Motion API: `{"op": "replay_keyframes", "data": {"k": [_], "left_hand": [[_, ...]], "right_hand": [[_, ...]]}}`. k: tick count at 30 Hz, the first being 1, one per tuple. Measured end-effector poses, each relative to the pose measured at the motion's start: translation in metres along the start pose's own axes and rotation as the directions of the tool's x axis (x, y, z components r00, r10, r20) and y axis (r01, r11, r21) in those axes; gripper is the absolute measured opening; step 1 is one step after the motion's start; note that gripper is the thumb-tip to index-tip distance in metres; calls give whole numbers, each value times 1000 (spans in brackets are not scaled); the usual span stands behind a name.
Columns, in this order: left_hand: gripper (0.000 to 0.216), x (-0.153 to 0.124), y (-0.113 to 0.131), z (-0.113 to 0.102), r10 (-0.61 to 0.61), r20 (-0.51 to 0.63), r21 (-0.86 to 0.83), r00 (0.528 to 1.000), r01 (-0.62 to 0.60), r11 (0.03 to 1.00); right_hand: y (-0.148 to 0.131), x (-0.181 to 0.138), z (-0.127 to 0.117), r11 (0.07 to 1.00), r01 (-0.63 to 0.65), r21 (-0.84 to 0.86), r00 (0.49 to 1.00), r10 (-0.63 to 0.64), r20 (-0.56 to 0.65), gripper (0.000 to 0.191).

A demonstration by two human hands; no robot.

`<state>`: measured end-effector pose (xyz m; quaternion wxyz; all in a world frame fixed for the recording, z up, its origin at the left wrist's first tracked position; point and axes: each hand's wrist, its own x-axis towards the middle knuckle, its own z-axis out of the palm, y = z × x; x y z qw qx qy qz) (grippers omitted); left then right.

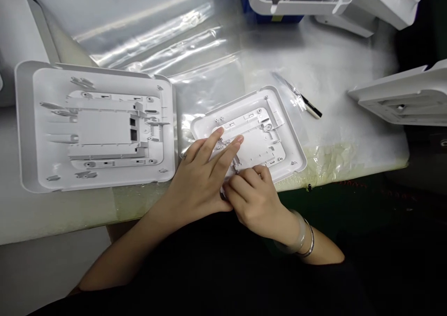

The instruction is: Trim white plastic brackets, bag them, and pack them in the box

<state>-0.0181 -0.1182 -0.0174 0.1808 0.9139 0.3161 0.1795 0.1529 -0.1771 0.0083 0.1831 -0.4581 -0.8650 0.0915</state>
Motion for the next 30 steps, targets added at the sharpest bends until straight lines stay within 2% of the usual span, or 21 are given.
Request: {"op": "replay_keyframes", "data": {"k": [2,5,7,8,9,10,11,13,14,15,16,17,21,23,27,30], "left_hand": [[85,-1,0,0,7,0,2,1000,-7,1000],[85,-1,1,1,1,14,2,1000,-1,1000],[85,-1,1,1,2,19,7,1000,-2,1000],[86,-1,1,0,5,20,11,1000,-6,1000],[86,-1,1,0,7,19,16,1000,-7,1000],[86,-1,1,0,7,18,20,1000,-8,1000],[85,-1,1,-1,7,17,22,1000,-7,1000],[83,-2,2,-1,7,17,24,1000,-7,1000],[83,-2,3,-2,10,19,27,1000,-11,1000],[82,-3,3,-2,15,24,33,1000,-16,999],[81,-3,3,-2,20,31,42,999,-21,999],[80,-3,4,-2,22,38,52,999,-24,998],[79,-2,5,-3,26,39,82,999,-29,996],[78,-2,7,-3,13,27,84,1000,-15,996],[75,-1,11,-4,-22,9,80,1000,21,997],[75,0,13,-5,-26,12,82,1000,25,996]], "right_hand": [[-2,1,0,1000,9,-21,996,-7,86,17],[4,2,-10,991,26,127,985,-48,167,19],[12,0,-20,965,-1,263,997,-18,70,20],[17,-3,-24,953,-38,302,998,48,-27,24],[22,-6,-29,945,-88,314,979,140,-149,28],[28,-9,-33,943,-145,299,929,234,-287,32],[33,-13,-36,944,-201,260,852,300,-428,34],[44,-20,-42,941,-302,151,691,326,-645,32],[49,-23,-44,936,-337,103,643,309,-701,30],[53,-26,-46,930,-361,63,623,291,-726,27],[57,-28,-47,927,-374,34,631,282,-723,26],[61,-30,-46,924,-382,12,660,282,-696,26],[74,-30,-38,925,-325,-195,875,216,-434,28],[79,-27,-33,905,-272,-328,938,173,-301,24],[80,-23,-39,874,-201,-443,980,177,-95,17],[77,-27,-55,885,-166,-435,974,216,67,13]]}}
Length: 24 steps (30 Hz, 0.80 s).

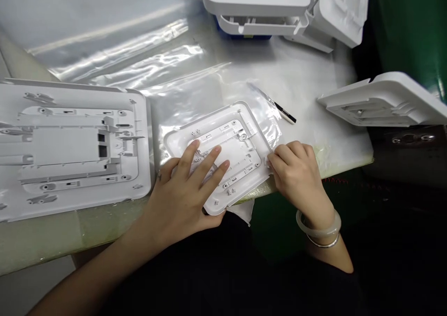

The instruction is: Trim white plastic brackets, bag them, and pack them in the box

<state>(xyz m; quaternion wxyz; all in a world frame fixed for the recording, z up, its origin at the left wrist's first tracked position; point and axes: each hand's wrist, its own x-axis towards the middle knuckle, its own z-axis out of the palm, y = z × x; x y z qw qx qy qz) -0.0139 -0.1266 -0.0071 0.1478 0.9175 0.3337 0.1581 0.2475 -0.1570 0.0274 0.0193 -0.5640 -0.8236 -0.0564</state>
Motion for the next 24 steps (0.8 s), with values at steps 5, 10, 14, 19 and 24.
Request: {"op": "replay_keyframes", "data": {"k": [5,10,14,19,24], "left_hand": [[74,0,-2,-1,37,33,42,999,-38,998],[82,-1,-3,1,65,35,80,997,-68,994],[83,-1,-1,1,35,27,84,999,-37,996],[80,1,-3,-2,76,50,39,996,-78,996],[80,2,-2,-6,63,98,34,993,-67,997]], "right_hand": [[12,-4,-7,984,49,170,997,-58,48,10],[15,12,10,988,98,121,990,-84,-114,10],[13,6,4,994,102,45,993,-100,-62,8],[15,2,-5,992,117,55,992,-119,42,8],[9,36,17,997,40,-72,987,-51,-151,14]]}}
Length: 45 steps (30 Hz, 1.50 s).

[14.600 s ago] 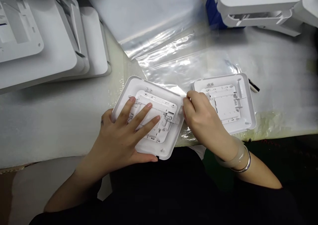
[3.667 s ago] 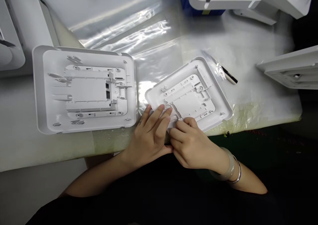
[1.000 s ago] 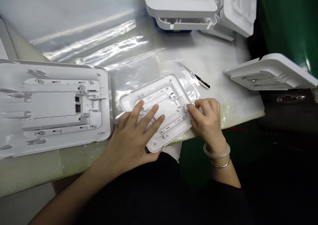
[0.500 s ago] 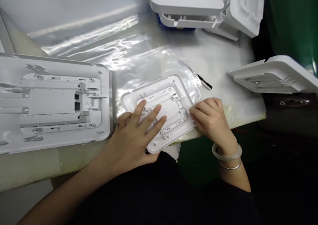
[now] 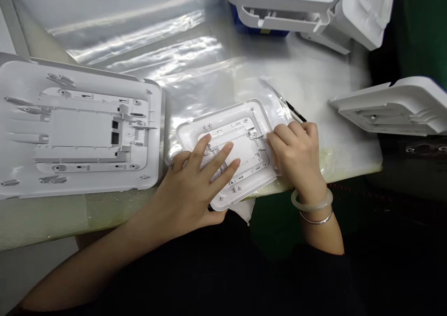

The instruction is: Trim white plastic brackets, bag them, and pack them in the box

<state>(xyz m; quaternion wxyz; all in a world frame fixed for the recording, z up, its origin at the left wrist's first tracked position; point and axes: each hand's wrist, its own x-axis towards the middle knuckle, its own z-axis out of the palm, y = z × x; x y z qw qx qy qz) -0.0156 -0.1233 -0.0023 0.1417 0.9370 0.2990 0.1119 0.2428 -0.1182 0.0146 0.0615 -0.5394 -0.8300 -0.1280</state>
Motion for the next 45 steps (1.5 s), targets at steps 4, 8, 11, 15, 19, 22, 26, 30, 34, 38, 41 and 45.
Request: {"op": "replay_keyframes", "data": {"k": [4,8,11,15,19,22,26,30,34,38,41,45], "left_hand": [[78,1,3,0,-48,1,11,999,48,999],[79,1,0,1,-31,-7,14,999,32,999],[80,1,-3,2,-4,0,10,1000,5,1000],[80,1,-1,0,-17,16,15,1000,16,1000],[77,1,2,0,-55,11,18,998,55,998],[78,0,1,1,-50,5,7,999,50,999],[81,1,-3,2,-25,0,-4,1000,25,1000],[83,1,-4,2,-15,0,7,1000,15,1000],[83,0,-3,3,-28,-5,6,1000,28,1000],[82,1,-5,3,3,1,-6,1000,-3,1000],[82,1,-6,2,11,10,-3,1000,-11,1000],[80,0,-5,1,-17,16,10,1000,17,1000]], "right_hand": [[-1,-6,-4,1000,11,3,1000,-11,-4,8],[5,-35,-31,996,45,76,978,-59,198,12],[9,-35,-34,993,90,73,974,-103,200,17],[7,-4,-12,997,82,-15,996,-81,48,9],[8,2,-8,997,79,-1,997,-79,20,10],[16,-16,-24,983,145,115,976,-161,146,19],[26,-26,-35,943,201,267,932,-267,243,27],[25,-9,-27,922,249,297,917,-323,232,23],[31,-7,-31,913,287,289,895,-363,259,19],[33,-14,-38,917,270,294,888,-355,293,19],[26,-8,-31,920,276,279,897,-351,269,22],[17,0,-15,929,254,270,938,-305,167,19]]}}
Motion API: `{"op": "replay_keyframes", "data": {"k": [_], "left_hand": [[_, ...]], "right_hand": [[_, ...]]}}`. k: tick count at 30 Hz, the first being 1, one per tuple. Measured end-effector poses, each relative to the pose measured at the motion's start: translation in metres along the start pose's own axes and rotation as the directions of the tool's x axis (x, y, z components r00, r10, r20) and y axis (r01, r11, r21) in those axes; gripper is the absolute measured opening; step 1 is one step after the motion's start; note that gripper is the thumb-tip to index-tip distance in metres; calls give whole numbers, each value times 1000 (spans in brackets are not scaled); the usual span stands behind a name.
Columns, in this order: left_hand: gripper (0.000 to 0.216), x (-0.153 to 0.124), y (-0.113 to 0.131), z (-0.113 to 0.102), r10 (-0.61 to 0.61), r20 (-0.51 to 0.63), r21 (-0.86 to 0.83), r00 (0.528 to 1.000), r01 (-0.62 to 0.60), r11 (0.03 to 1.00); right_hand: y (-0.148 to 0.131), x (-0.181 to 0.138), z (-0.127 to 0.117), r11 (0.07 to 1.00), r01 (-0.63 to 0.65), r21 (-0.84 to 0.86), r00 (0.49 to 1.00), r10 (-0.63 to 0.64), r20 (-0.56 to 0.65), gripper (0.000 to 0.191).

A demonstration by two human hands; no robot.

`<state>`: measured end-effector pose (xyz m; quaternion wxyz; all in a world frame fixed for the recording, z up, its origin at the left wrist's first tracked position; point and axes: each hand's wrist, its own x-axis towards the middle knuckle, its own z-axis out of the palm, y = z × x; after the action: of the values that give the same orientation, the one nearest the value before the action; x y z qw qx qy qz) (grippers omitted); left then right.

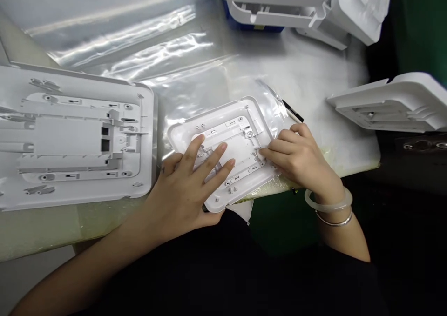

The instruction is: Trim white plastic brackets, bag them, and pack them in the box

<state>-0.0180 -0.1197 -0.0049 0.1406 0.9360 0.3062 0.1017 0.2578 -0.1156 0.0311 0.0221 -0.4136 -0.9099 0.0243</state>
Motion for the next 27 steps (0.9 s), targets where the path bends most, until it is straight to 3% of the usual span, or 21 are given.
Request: {"op": "replay_keyframes", "data": {"k": [3,8,10,13,16,18,24,27], "left_hand": [[77,0,3,0,-24,4,2,1000,24,1000],[76,1,6,0,-44,-2,-3,999,44,999],[77,0,4,1,-28,-6,-10,1000,28,1000],[78,-2,-1,1,8,19,-21,1000,-7,1000],[79,-7,-3,-2,32,61,-21,998,-31,999],[79,-11,-2,-6,34,77,-6,996,-33,999],[79,-16,9,-11,110,23,28,994,-111,993],[77,-12,14,-5,174,33,23,984,-174,984]], "right_hand": [[-2,0,7,999,-21,29,999,22,-35,16],[-8,-5,-3,1000,-8,2,989,8,145,24],[-8,-8,-12,1000,-19,2,990,18,142,22],[-7,-15,-24,993,-116,36,992,117,-40,19],[-4,-20,-26,969,-235,80,931,248,-269,20],[-2,-18,-21,964,-260,50,898,261,-356,21],[6,13,-3,949,-313,-24,854,270,-445,16],[6,31,1,952,-304,-45,870,258,-420,12]]}}
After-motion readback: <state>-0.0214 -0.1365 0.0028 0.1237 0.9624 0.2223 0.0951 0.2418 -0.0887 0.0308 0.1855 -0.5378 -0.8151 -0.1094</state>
